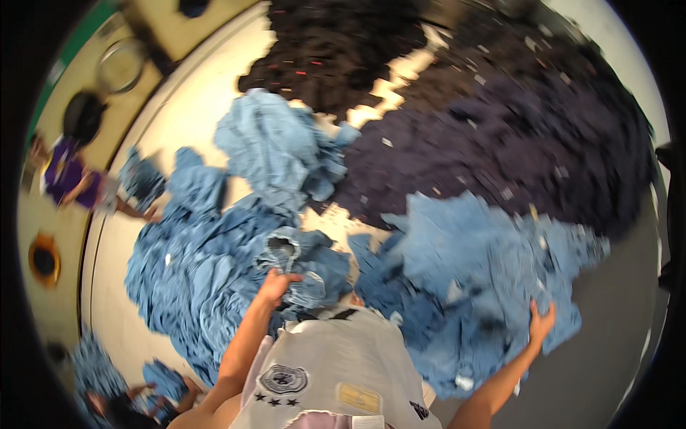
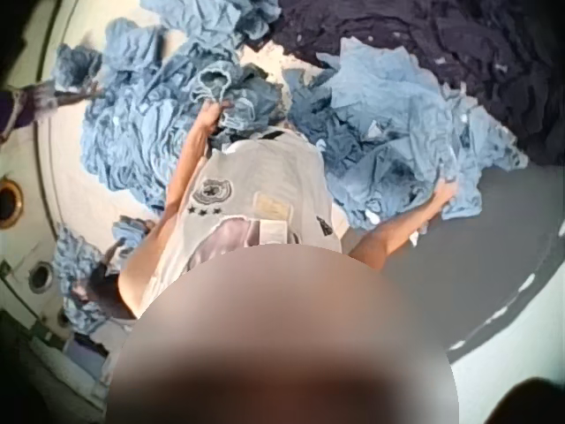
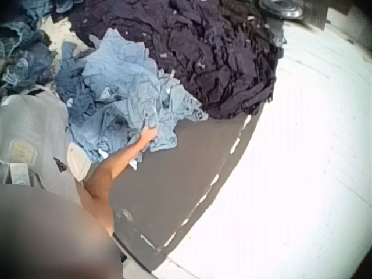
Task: The person sorts large piles of blue and dark-colored garments on the floor of a commercial laundry room. They repeatedly pick up items, shake them, and place them into separate color piles while other workers fold nearby.
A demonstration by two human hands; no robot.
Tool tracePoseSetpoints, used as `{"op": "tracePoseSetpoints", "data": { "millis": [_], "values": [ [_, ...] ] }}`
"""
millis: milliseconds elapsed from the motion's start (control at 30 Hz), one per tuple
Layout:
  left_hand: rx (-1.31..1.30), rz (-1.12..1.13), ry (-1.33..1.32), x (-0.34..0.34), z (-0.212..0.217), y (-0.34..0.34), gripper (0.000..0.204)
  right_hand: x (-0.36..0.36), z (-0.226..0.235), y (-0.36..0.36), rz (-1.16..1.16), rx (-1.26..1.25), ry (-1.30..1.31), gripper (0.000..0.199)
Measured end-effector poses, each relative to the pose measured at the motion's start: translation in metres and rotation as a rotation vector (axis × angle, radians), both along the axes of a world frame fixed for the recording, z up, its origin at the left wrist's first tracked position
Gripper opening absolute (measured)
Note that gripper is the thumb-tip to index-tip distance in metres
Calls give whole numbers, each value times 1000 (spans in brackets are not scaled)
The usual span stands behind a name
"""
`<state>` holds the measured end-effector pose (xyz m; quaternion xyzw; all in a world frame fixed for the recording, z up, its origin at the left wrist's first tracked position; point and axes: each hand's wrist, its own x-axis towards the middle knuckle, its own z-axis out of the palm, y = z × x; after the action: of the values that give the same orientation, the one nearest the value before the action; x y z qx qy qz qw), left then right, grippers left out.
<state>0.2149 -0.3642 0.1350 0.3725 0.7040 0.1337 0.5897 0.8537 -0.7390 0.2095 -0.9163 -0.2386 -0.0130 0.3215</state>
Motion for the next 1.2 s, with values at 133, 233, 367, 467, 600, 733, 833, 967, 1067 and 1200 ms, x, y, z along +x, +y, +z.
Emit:
{"op": "tracePoseSetpoints", "data": {
  "millis": [133, 233, 367, 467, 600, 733, 833, 967, 1067, 1200],
  "values": [
    [78, 82, -188, -15, -19, -7, 58, -72, 49, 123, 304, -70, -285, 78],
    [180, 76, -187, -14, -23, -1, 78, -117, 91, 242, 258, 523, -43, 52],
    [-13, -2, -67, -23, 0, 30, 87, -191, 137, 358, 53, 471, -265, 46],
    [-11, 114, -114, -39, 25, 56, 83, -272, 135, 433, 357, 563, -199, 40],
    [18, 141, -224, -64, 42, 99, 75, -424, 76, 469, 760, 605, 9, 50],
    [121, 144, -321, -77, 34, 134, 54, -528, 14, 466, 1421, 350, 400, 45],
    [279, 205, -388, -96, 26, 150, 54, -529, -4, 497, 1491, 288, 764, 74],
    [224, 187, -410, -102, 30, 176, 66, -515, -5, 549, 1316, 55, 1501, 92],
    [213, 4, -306, -100, 48, 220, 73, -536, -11, 586, 658, -46, 1593, 70],
    [193, -304, -11, -115, 85, 304, 61, -545, -21, 660, 820, -147, 1785, 38]
  ]
}}
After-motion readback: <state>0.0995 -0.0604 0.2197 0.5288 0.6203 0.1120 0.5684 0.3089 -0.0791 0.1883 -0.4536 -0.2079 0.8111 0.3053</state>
